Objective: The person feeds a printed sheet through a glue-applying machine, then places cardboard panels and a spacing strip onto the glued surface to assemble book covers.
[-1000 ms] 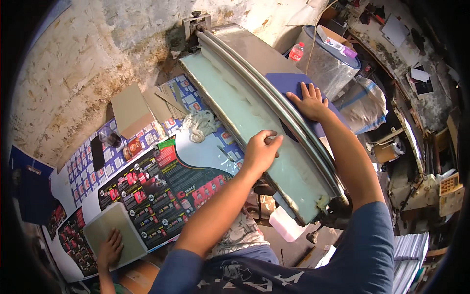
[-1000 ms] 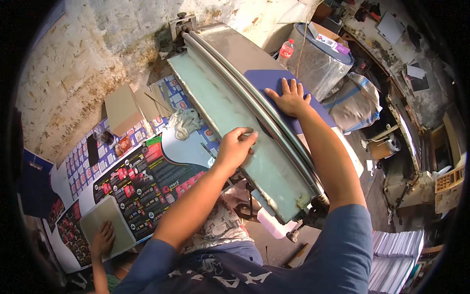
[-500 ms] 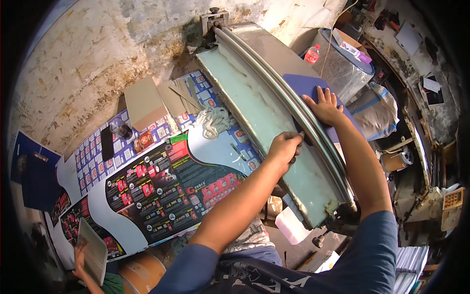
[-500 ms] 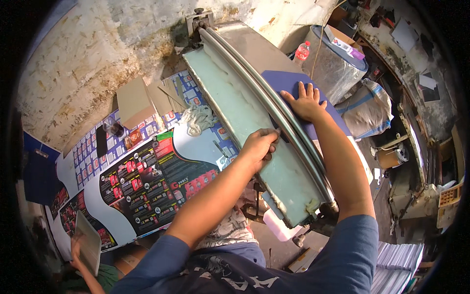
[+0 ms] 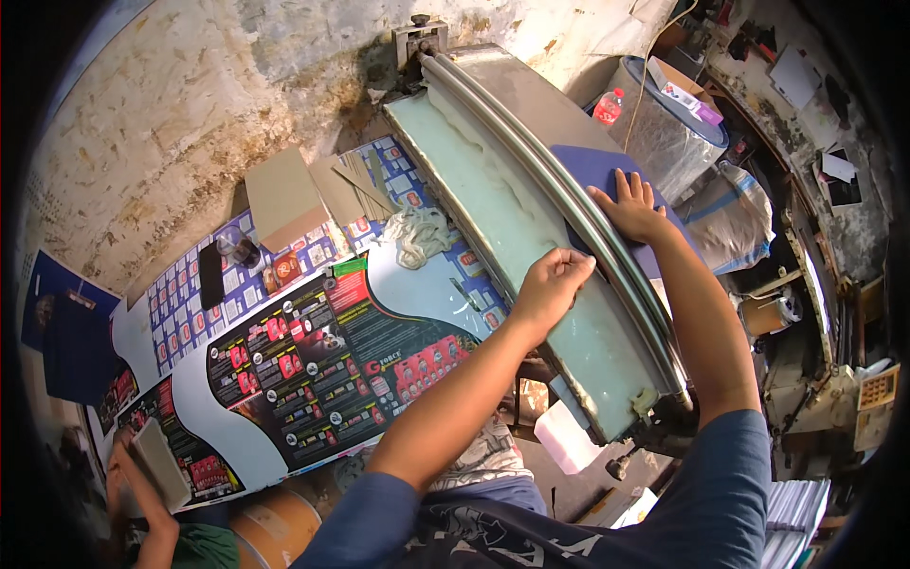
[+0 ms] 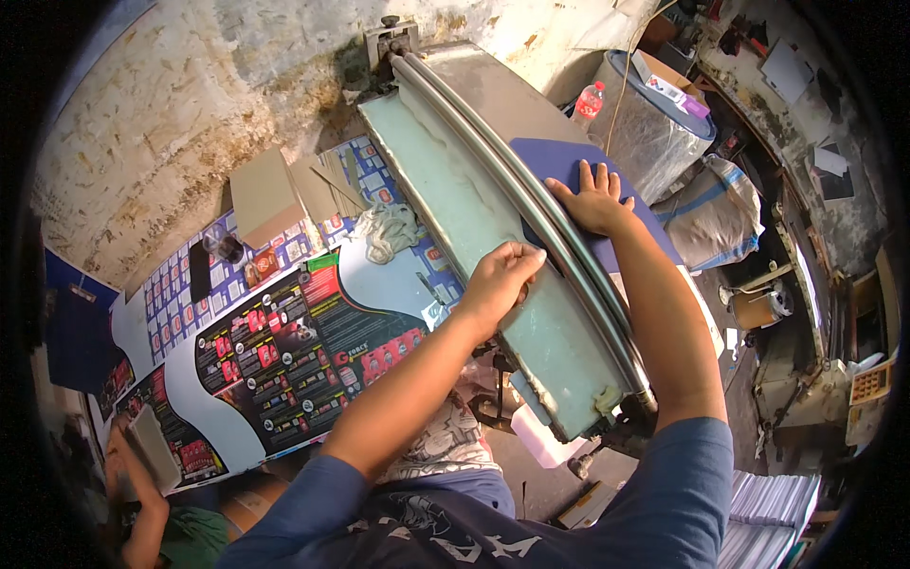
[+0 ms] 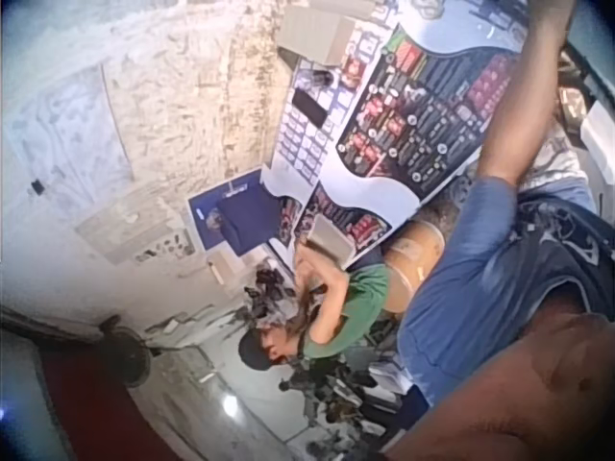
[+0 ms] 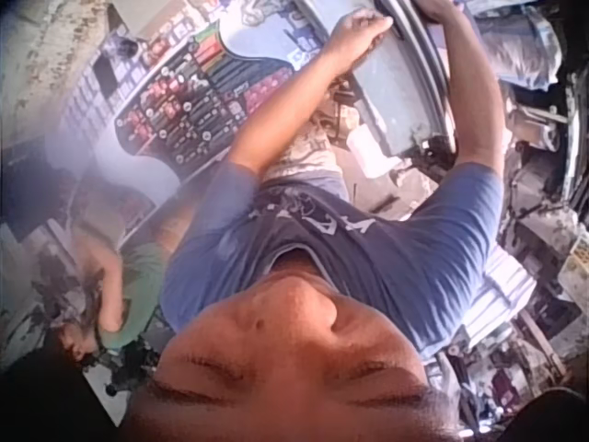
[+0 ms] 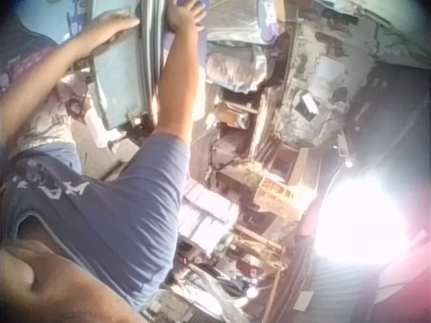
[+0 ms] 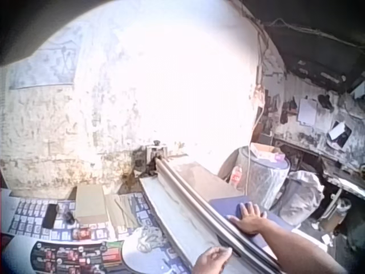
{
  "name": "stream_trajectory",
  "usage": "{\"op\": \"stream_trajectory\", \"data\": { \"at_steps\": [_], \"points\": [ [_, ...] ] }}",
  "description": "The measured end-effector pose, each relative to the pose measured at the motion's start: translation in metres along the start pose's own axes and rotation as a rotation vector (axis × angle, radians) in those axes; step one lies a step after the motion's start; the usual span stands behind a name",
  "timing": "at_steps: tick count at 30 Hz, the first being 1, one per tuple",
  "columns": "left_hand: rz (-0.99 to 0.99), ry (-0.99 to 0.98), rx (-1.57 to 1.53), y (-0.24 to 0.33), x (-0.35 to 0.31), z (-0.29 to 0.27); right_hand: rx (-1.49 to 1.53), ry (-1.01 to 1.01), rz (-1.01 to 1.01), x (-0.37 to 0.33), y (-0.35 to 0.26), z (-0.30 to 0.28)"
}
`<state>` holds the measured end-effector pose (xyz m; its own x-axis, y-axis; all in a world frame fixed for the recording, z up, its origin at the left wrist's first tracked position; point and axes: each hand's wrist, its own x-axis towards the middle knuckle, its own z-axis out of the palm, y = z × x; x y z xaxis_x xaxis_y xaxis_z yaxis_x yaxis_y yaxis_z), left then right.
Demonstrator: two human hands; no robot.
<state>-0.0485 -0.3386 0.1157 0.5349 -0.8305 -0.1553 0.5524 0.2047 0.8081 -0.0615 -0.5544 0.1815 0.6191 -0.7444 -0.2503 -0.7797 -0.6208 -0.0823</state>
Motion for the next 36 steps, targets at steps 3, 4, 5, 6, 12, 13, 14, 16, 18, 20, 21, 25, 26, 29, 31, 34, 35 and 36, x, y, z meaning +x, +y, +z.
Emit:
{"op": "stream_trajectory", "data": {
  "at_steps": [3,4,5,6,12,13,14,16,18,20,21,25,26,29,31,34,35,36],
  "points": [
    [0.794,0.153,0.903,-0.010,-0.002,-0.008,-0.012,0.009,0.002,0.000,0.003,-0.002],
    [0.885,0.187,1.009,-0.009,0.002,-0.011,-0.018,0.014,-0.009,0.001,0.001,-0.003],
    [0.975,0.220,1.116,-0.008,0.008,-0.013,-0.017,0.010,-0.011,-0.001,-0.002,-0.004],
    [1.065,0.254,1.224,-0.008,0.011,-0.015,-0.017,0.002,-0.006,-0.001,-0.001,-0.001],
    [1.221,0.282,1.396,-0.002,0.008,-0.021,-0.027,-0.039,-0.030,-0.003,-0.001,-0.004],
    [1.254,0.267,1.390,0.004,0.006,-0.019,0.020,-0.050,-0.072,-0.003,0.001,-0.007],
    [1.287,0.252,1.383,0.009,0.003,-0.017,0.074,-0.090,-0.135,-0.003,0.000,-0.008],
    [1.332,0.270,1.343,0.020,-0.005,-0.017,0.184,-0.170,-0.258,-0.008,-0.004,-0.011],
    [1.407,0.302,1.310,0.037,-0.012,-0.019,0.511,-0.244,-0.282,-0.013,-0.013,-0.016],
    [1.410,0.328,1.339,0.055,-0.030,-0.023,0.792,-0.453,-0.304,-0.021,-0.029,-0.032],
    [1.429,0.331,1.322,0.067,-0.039,-0.026,0.867,-0.300,-0.250,-0.034,-0.040,-0.037],
    [1.490,0.439,1.318,0.118,-0.093,-0.051,1.022,0.027,-0.718,-0.153,-0.082,-0.056],
    [1.506,0.445,1.292,0.126,-0.105,-0.054,0.968,0.130,-0.837,-0.198,-0.081,-0.050],
    [1.505,0.476,1.288,0.146,-0.156,-0.078,0.471,0.395,-0.996,-0.264,-0.064,-0.009],
    [1.441,0.470,1.314,0.154,-0.203,-0.099,0.326,0.563,-0.809,-0.293,-0.064,0.018],
    [1.328,0.522,1.169,0.156,-0.275,-0.134,0.196,0.677,-0.736,-0.289,-0.042,0.046],
    [1.224,0.544,1.173,0.158,-0.295,-0.146,0.276,0.594,-0.737,-0.286,-0.041,0.047],
    [1.112,0.567,1.168,0.156,-0.314,-0.158,0.347,0.504,-0.733,-0.287,-0.041,0.046]
  ]
}}
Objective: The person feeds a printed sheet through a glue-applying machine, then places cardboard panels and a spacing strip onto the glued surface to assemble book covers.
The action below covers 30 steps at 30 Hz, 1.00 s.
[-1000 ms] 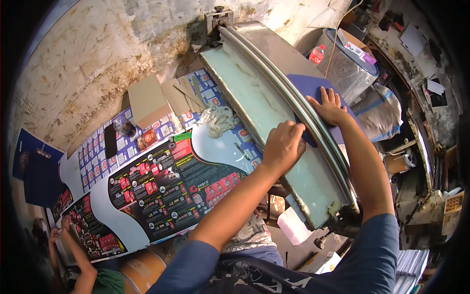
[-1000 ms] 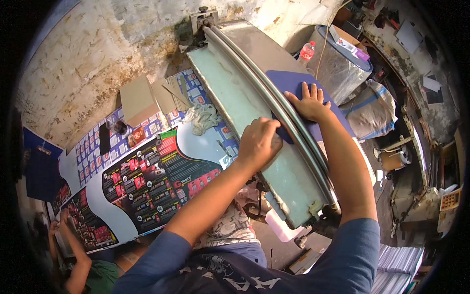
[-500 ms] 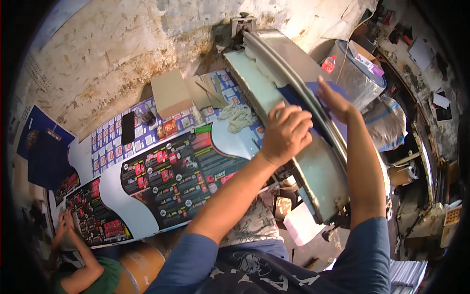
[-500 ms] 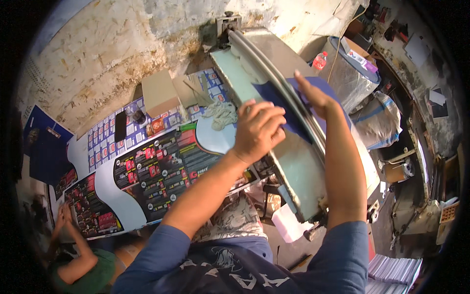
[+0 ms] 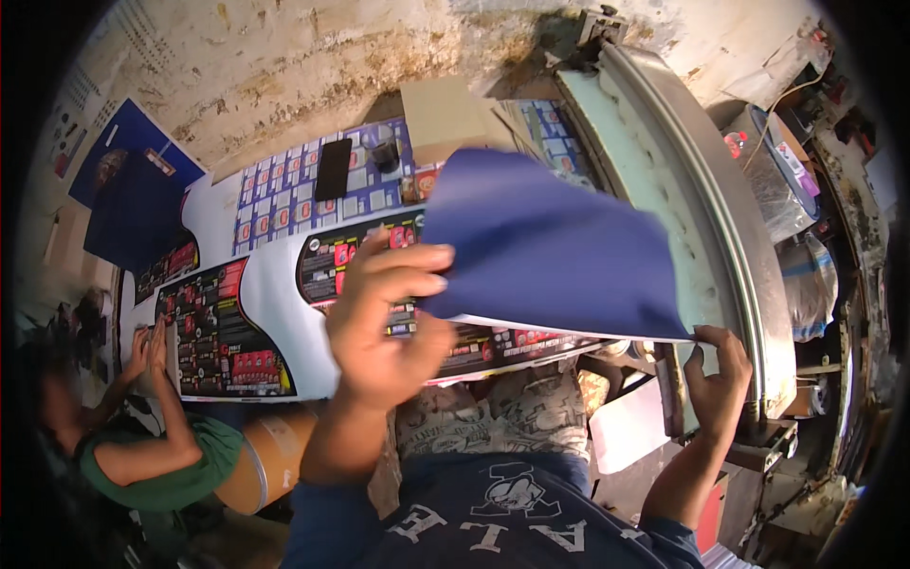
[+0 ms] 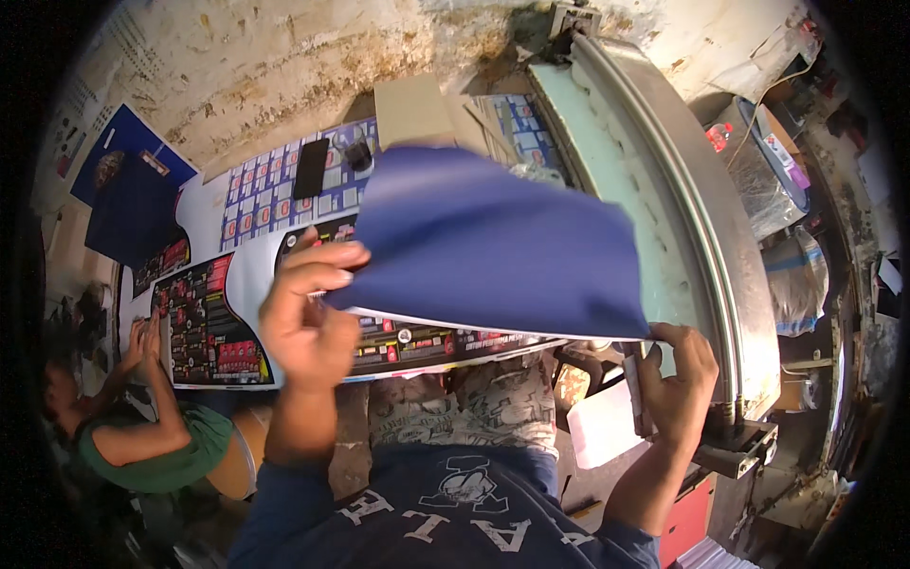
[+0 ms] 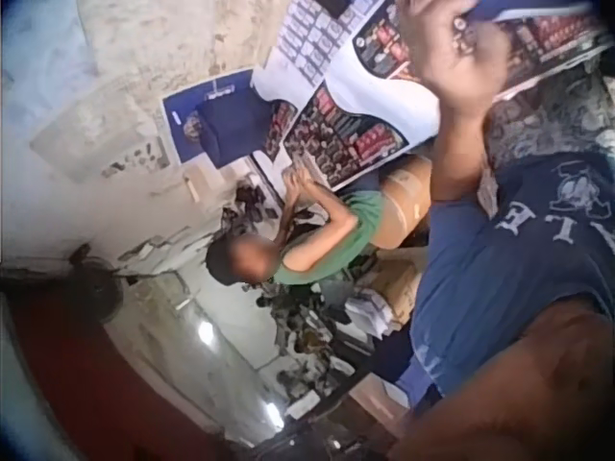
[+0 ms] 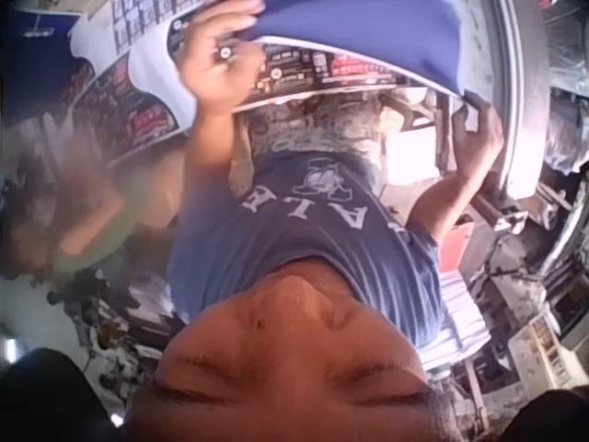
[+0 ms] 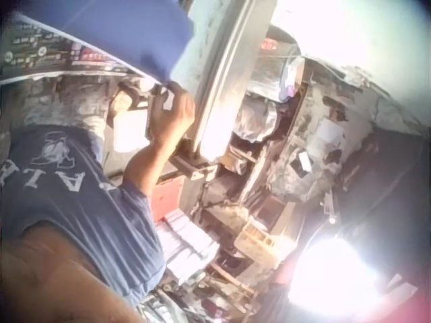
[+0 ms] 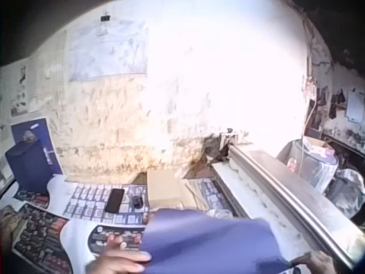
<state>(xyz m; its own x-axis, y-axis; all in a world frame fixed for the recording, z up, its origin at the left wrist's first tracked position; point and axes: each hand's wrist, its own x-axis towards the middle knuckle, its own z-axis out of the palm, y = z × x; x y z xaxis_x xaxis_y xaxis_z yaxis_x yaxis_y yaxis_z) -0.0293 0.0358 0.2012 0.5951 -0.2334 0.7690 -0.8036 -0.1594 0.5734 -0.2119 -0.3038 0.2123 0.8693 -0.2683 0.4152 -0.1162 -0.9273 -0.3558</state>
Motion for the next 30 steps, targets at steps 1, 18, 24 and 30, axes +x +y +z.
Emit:
{"op": "stream_trajectory", "data": {
  "at_steps": [1,18,24,30],
  "points": [
    [-0.153,-0.022,-0.038,0.000,-0.010,-0.016,0.080,-0.024,-0.006,0.003,-0.004,0.001],
    [-1.075,-0.328,0.627,-0.203,-0.096,0.003,0.062,-0.275,-0.129,0.137,0.028,0.279],
    [-0.759,-0.152,1.026,-0.201,-0.086,0.027,0.131,0.106,-0.182,0.125,0.011,0.283],
    [-0.319,-0.240,0.879,-0.246,0.009,0.100,0.520,-0.093,-0.146,0.082,-0.025,0.253]
  ]
}}
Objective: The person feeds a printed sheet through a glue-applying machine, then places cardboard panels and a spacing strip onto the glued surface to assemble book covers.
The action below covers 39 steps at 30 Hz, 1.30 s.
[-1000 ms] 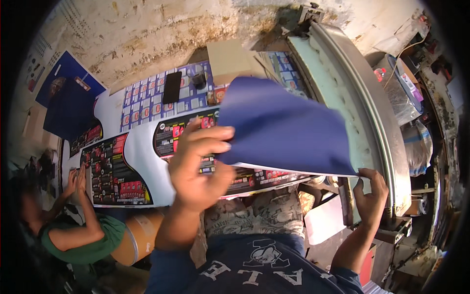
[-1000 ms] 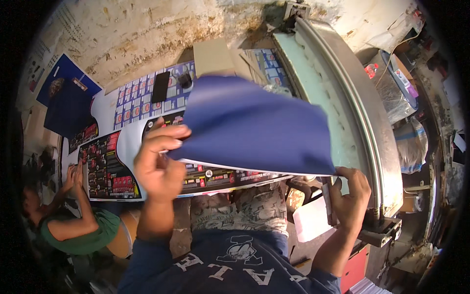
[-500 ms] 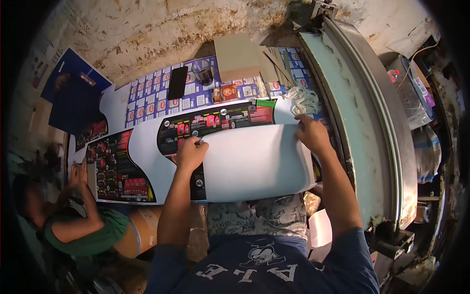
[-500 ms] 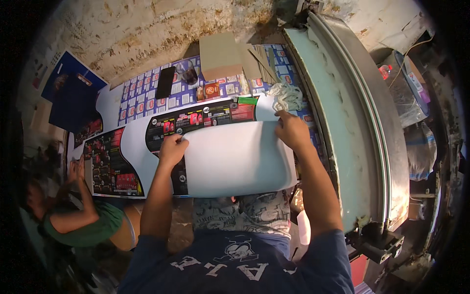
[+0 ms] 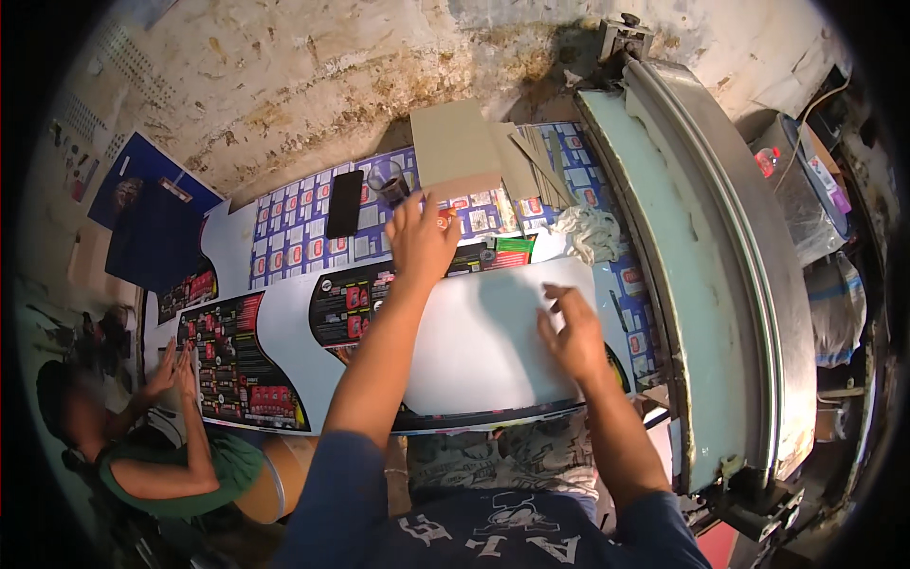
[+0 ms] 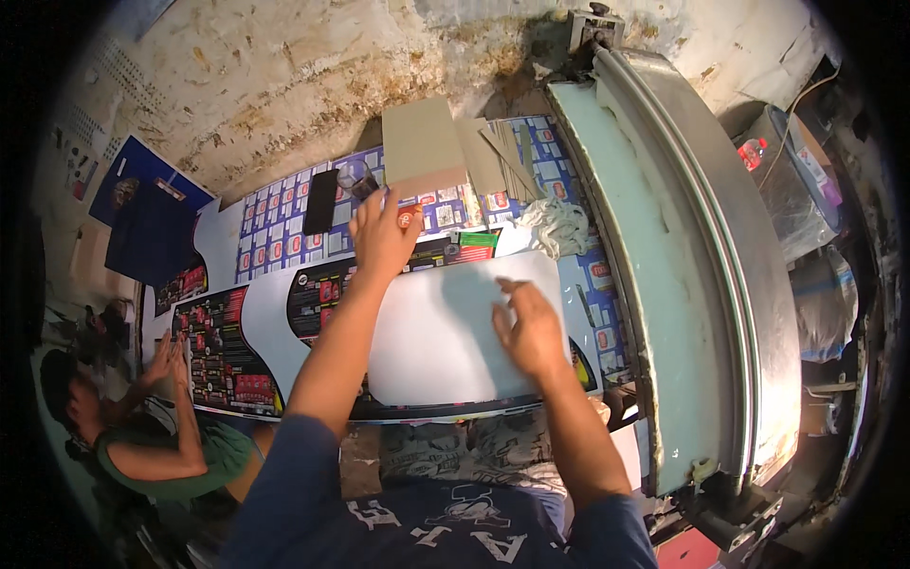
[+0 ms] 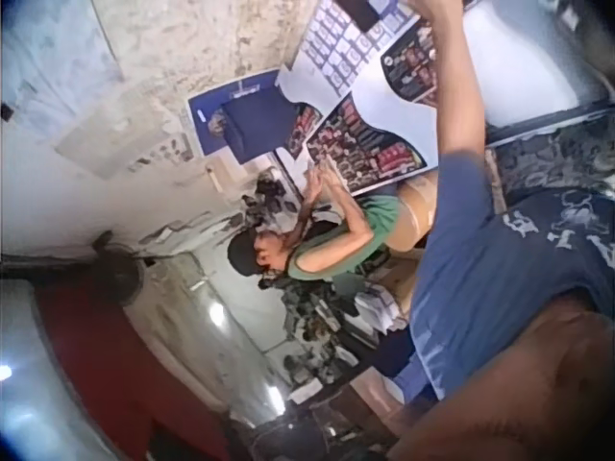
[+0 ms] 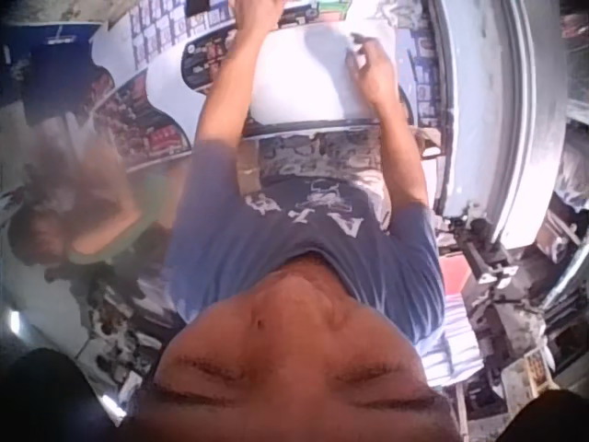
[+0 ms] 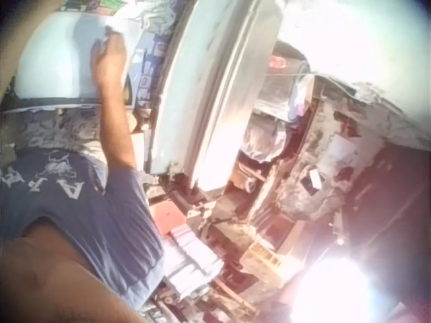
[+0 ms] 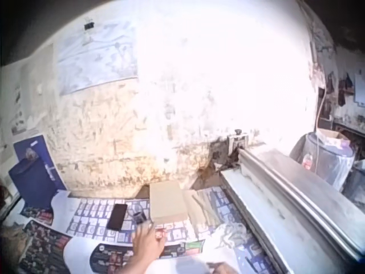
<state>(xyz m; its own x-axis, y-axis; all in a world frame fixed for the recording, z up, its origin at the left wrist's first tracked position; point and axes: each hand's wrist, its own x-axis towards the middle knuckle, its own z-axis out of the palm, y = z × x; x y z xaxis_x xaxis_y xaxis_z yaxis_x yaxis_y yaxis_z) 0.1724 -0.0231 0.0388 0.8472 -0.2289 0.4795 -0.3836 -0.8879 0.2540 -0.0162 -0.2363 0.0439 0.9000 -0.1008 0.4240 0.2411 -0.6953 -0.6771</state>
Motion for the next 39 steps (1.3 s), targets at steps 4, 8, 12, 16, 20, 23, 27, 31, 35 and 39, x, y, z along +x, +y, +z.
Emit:
{"op": "stream_trajectory", "data": {
  "at_steps": [4,8,12,16,20,23,27,31,35,39],
  "points": [
    [0.098,-0.074,0.174,-0.002,0.051,0.036,0.097,-0.083,0.080,-0.034,-0.021,-0.023],
    [0.161,-0.070,0.218,-0.003,0.060,0.040,0.133,-0.039,0.264,-0.078,-0.011,-0.053],
    [0.324,0.129,0.095,-0.008,0.049,0.014,0.156,-0.021,0.382,-0.100,0.002,-0.059],
    [0.424,0.393,-0.059,0.016,0.021,-0.046,0.308,-0.039,0.441,-0.088,-0.008,-0.056],
    [0.567,0.375,-0.197,0.048,-0.050,-0.108,0.686,-0.068,0.533,-0.057,-0.034,-0.055],
    [0.660,0.345,-0.159,0.057,-0.120,-0.128,1.045,0.081,0.579,-0.041,-0.038,-0.044],
    [0.611,0.209,-0.144,0.040,-0.189,-0.124,0.910,-0.026,0.780,-0.028,-0.056,-0.028],
    [0.389,-0.093,-0.312,-0.005,-0.212,-0.126,0.733,-0.103,0.754,-0.046,-0.045,0.006],
    [0.082,-0.339,-0.276,-0.068,-0.193,-0.130,0.647,-0.186,0.742,-0.049,-0.044,0.040],
    [0.070,-0.578,-0.372,-0.097,-0.182,-0.124,0.560,-0.234,0.730,-0.048,-0.045,0.060]
  ]
}}
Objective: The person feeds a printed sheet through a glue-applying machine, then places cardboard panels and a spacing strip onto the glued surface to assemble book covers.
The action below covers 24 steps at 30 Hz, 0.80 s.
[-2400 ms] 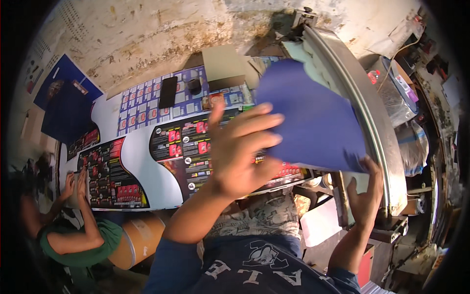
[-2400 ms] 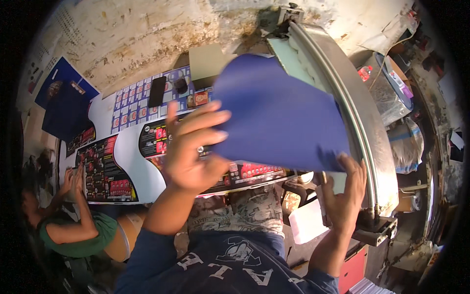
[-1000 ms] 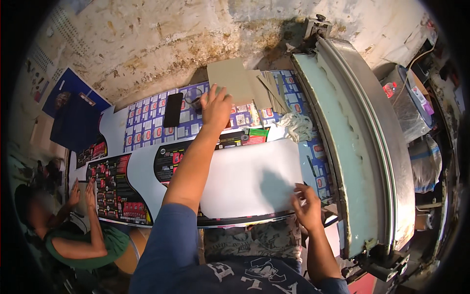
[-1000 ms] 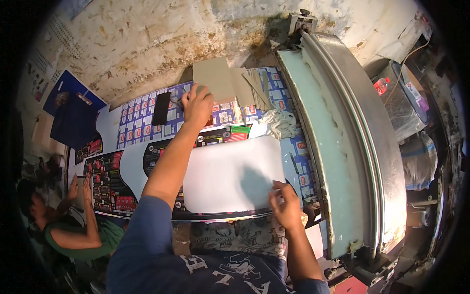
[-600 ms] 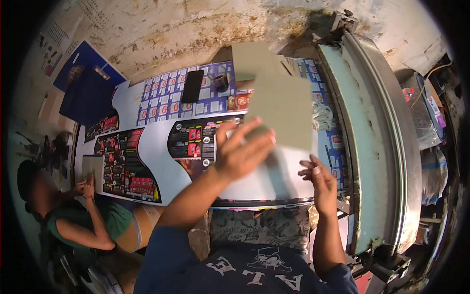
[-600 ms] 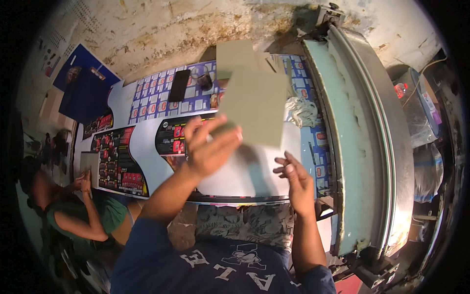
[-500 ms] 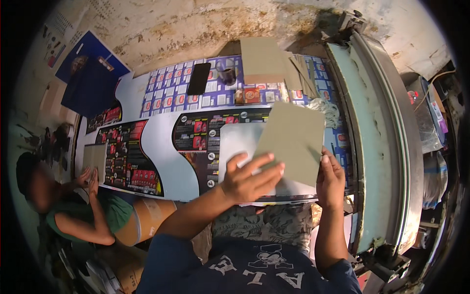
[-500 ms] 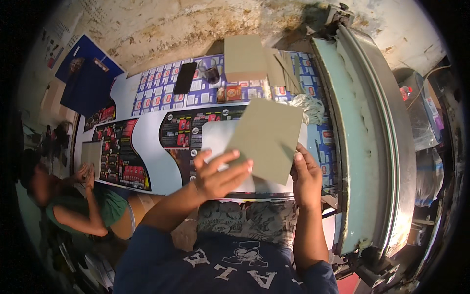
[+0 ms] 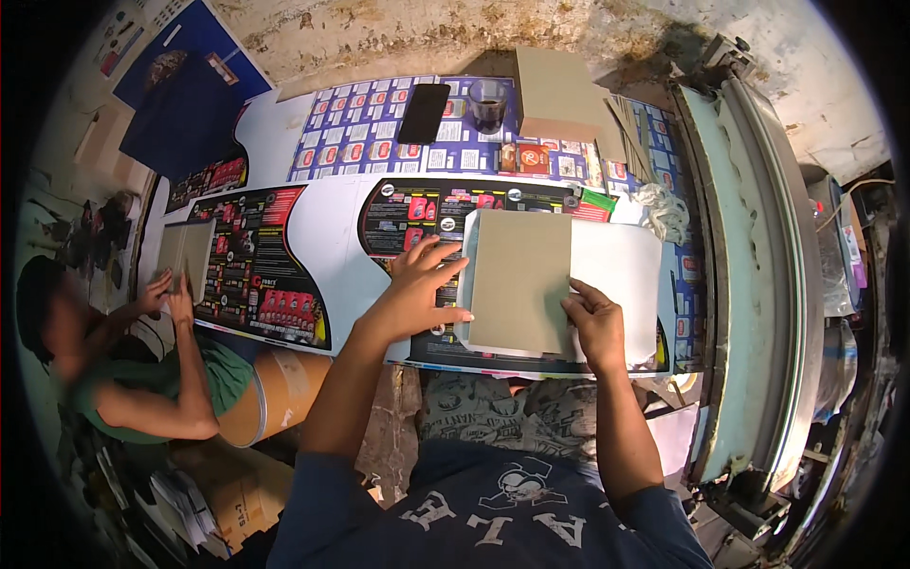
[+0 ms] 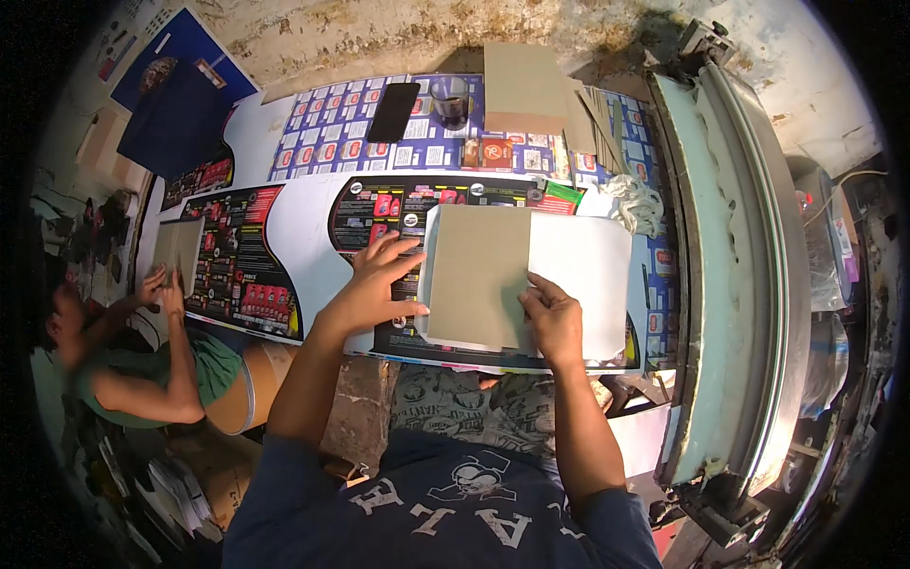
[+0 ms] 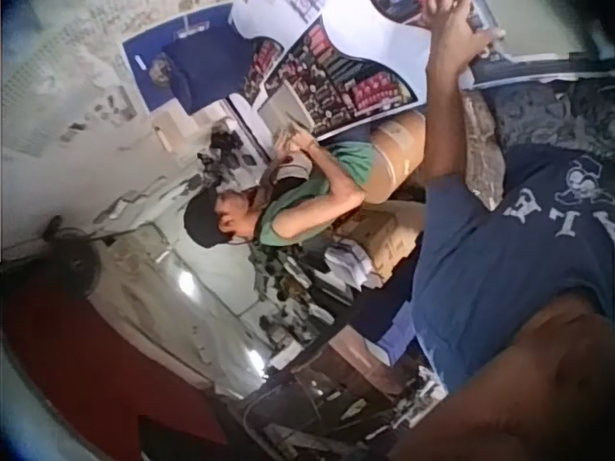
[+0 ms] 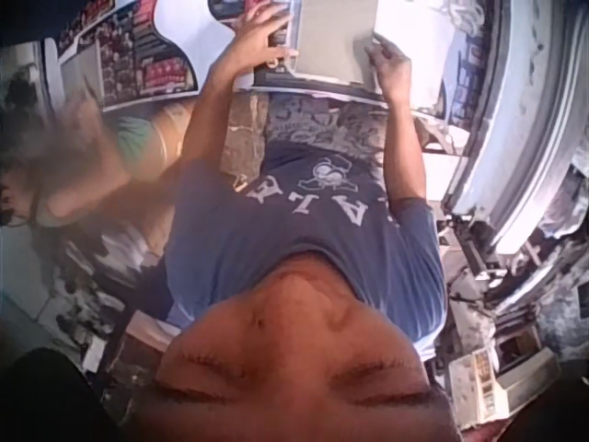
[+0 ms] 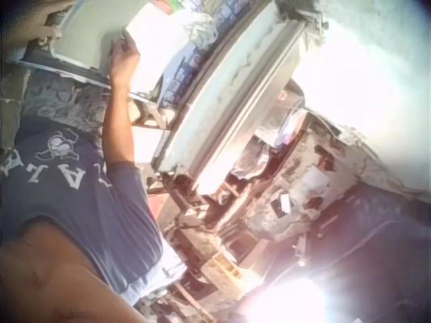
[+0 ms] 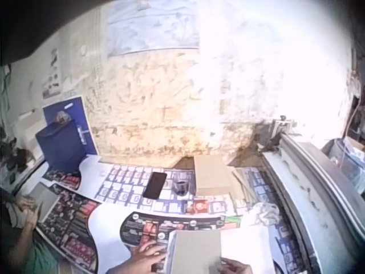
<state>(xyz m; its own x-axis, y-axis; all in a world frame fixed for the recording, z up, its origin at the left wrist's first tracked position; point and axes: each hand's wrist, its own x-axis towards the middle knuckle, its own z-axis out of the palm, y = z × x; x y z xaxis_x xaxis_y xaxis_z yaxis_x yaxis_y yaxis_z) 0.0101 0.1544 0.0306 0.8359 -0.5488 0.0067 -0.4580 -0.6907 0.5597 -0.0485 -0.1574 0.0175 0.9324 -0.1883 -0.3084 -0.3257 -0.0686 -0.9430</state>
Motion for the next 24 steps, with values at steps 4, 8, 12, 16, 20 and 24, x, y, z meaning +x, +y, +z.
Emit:
{"op": "stream_trajectory", "data": {
  "at_steps": [4,8,12,16,20,24],
  "points": [
    [0.002,-0.112,0.039,-0.003,0.006,-0.004,-0.058,0.012,-0.005,0.007,0.010,0.004],
    [-0.013,-0.165,0.062,-0.005,0.007,0.001,-0.170,0.037,0.016,0.005,0.009,0.008],
    [-0.019,-0.177,0.075,-0.007,0.006,0.001,-0.284,0.019,0.008,0.003,0.000,0.011],
    [-0.008,-0.170,0.071,-0.009,0.008,0.003,-0.549,0.053,-0.125,0.005,-0.005,0.011],
    [-0.011,-0.181,0.074,-0.009,0.007,0.003,-0.658,0.038,-0.111,0.006,-0.013,0.012],
    [-0.018,-0.181,0.085,-0.009,0.007,0.002,-0.689,0.015,-0.074,0.009,-0.016,0.010]
  ]
}}
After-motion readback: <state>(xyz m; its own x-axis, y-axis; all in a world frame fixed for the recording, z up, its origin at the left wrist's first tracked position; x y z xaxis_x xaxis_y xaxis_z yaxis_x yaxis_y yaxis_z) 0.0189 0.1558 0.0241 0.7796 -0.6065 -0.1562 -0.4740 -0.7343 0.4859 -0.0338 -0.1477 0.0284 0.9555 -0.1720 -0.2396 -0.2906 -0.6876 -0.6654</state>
